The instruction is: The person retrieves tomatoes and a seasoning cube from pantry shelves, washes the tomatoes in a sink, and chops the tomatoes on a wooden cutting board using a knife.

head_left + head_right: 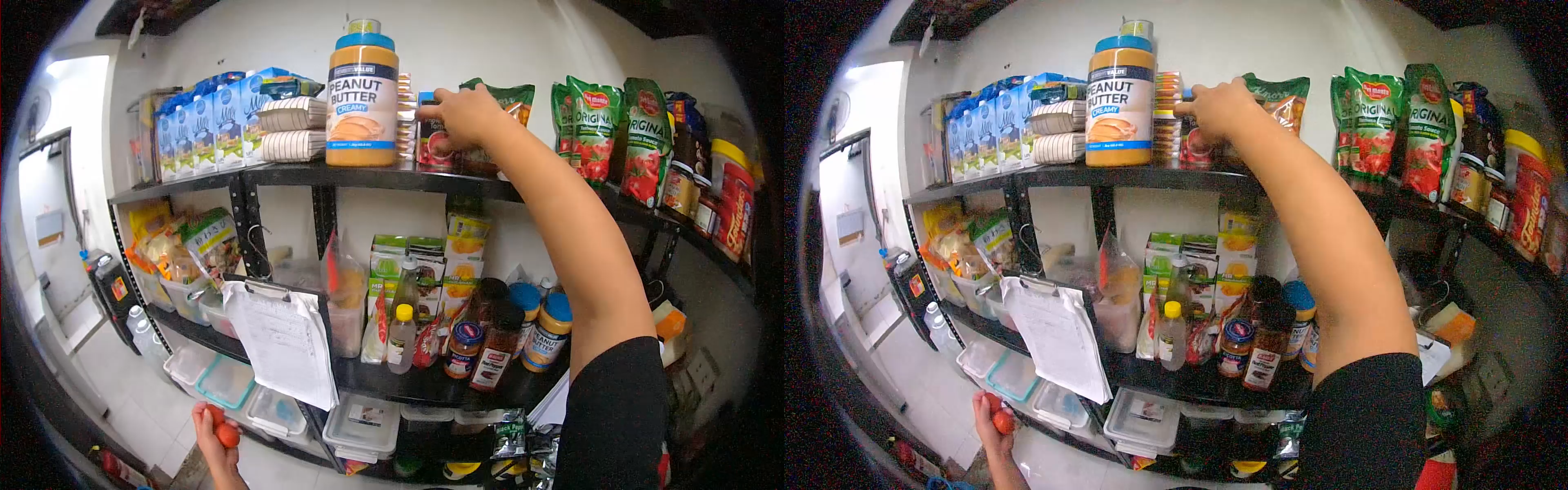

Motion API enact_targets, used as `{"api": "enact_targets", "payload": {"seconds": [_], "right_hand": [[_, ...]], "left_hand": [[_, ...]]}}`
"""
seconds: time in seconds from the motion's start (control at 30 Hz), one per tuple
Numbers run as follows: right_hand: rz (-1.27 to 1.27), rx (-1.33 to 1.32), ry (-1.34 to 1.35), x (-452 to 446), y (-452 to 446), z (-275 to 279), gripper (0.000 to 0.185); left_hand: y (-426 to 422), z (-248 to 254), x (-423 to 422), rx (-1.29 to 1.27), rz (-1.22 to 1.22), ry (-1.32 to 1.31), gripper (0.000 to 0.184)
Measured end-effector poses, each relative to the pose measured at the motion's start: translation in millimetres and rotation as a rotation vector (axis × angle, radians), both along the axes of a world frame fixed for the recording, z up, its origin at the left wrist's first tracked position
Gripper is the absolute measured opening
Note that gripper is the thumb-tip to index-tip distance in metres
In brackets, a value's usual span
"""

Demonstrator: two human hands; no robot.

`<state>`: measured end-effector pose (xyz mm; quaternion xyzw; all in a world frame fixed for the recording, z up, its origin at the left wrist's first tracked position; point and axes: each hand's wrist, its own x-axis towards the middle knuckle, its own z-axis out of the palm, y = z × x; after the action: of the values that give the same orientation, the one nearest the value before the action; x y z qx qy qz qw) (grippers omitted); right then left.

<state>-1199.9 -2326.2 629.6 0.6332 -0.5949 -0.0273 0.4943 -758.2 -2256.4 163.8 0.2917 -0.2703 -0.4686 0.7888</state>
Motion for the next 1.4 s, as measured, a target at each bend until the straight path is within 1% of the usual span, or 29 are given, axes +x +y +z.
{"api": "enact_targets", "payload": {"seconds": [0.13,0.33,0.5,0.63,0.73,0.83,1.13,1.2,1.33,1.4], "right_hand": [[0.065,0.012,-0.031,-13.3,7.3,1.1,0.060],[0.096,0.005,-0.078,-31.6,17.6,-0.9,0.061],[0.111,0.009,-0.127,-47.8,25.0,-0.5,0.062],[0.093,0.029,-0.156,-55.9,29.9,0.2,0.063],[0.087,0.030,-0.161,-60.7,32.1,0.6,0.063],[0.090,0.049,-0.184,-63.1,34.7,2.6,0.063],[0.083,0.127,-0.268,-74.2,39.5,10.5,0.061],[0.054,0.166,-0.307,-71.9,42.3,13.7,0.061],[0.086,0.083,-0.306,-48.8,37.0,38.2,0.058],[0.107,0.036,-0.291,-39.0,20.1,49.4,0.058]], "left_hand": [[4.9,4.5,-13.7,-0.004,-0.029,-0.054,0.022],[10.1,13.6,-30.9,-0.061,-0.019,-0.038,0.023],[15.2,19.5,-41.9,-0.030,-0.004,-0.035,0.022],[15.9,20.4,-45.5,-0.043,0.004,-0.056,0.022],[11.5,18.4,-42.2,-0.051,0.005,-0.089,0.026],[16.0,27.1,-47.3,-0.053,0.003,-0.075,0.023],[20.0,29.7,-43.9,-0.067,0.071,-0.066,0.025],[20.6,30.2,-39.7,-0.070,0.083,-0.045,0.025],[19.9,27.1,-27.9,-0.077,0.147,-0.026,0.025],[11.8,13.0,-15.4,-0.076,0.180,-0.006,0.024]]}}
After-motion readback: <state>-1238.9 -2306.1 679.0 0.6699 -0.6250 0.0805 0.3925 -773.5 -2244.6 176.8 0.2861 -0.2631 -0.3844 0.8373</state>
